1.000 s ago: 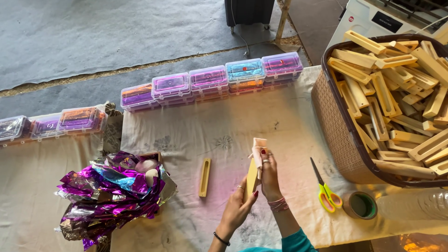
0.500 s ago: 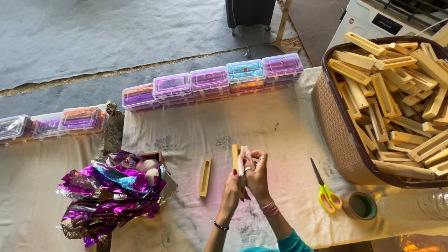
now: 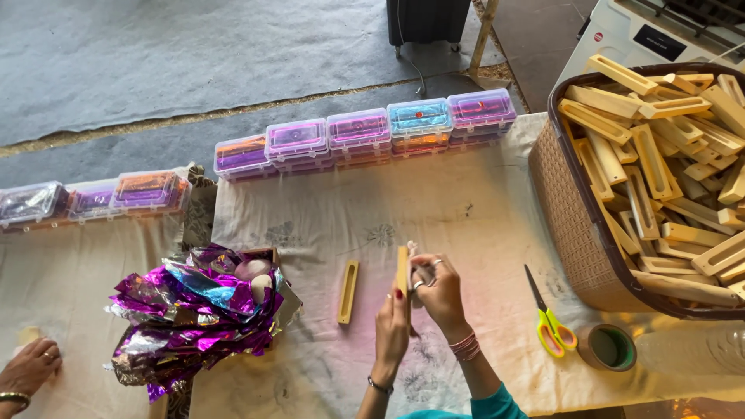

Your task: The recorder uses a piece of cloth to clean and polish wooden blocks or parts.

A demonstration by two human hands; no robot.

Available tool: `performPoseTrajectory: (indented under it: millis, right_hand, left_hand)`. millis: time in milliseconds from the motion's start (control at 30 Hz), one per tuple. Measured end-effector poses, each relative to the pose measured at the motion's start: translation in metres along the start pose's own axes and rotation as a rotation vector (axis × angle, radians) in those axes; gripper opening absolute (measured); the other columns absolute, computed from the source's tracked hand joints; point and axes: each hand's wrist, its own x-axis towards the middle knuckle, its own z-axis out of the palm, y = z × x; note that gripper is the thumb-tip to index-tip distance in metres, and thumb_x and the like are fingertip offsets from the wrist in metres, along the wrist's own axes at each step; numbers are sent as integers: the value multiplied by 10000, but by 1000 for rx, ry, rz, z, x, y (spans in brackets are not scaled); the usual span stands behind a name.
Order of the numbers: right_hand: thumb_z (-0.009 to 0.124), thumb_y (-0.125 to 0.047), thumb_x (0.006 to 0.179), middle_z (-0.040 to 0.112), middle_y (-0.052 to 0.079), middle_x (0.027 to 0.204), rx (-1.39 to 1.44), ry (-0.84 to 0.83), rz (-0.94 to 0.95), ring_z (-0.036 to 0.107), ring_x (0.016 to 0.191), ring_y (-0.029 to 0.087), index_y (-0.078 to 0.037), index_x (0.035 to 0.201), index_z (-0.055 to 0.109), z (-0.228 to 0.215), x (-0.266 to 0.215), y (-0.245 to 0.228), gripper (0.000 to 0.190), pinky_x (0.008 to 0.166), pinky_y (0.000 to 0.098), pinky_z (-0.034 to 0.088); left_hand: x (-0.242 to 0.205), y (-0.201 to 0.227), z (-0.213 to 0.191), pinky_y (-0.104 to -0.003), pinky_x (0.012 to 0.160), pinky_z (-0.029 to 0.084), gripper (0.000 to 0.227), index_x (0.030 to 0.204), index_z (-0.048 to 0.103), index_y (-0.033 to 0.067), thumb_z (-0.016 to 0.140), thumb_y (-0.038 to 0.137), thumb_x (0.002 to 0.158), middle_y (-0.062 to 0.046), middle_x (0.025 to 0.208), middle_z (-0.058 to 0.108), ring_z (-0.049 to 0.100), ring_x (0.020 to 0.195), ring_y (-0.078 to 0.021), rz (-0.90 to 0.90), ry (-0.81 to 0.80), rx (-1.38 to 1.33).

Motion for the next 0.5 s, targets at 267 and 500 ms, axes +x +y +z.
performPoseTrajectory:
  millis: [267,500]
  right_hand:
    - [682,72,806,705,93,959,214,-182,1,677,871,153,0,1015,710,11,-6,-5,223,780,276,562]
    - [638,69,831,707,43,1000,267,-64,29,697,941,104,1,1019,680,3,0,5,204,829,229,558]
  left_hand:
    - [38,-4,-17,-281,472,460,520,1210,702,3,393,406,1101,-57,740,659,605,583,-99,91,50,14]
    - [33,-24,-3,-249,529,483,490,1365,612,55,400,400,1089,-17,798,629,563,640,-92,-38,-125,-146]
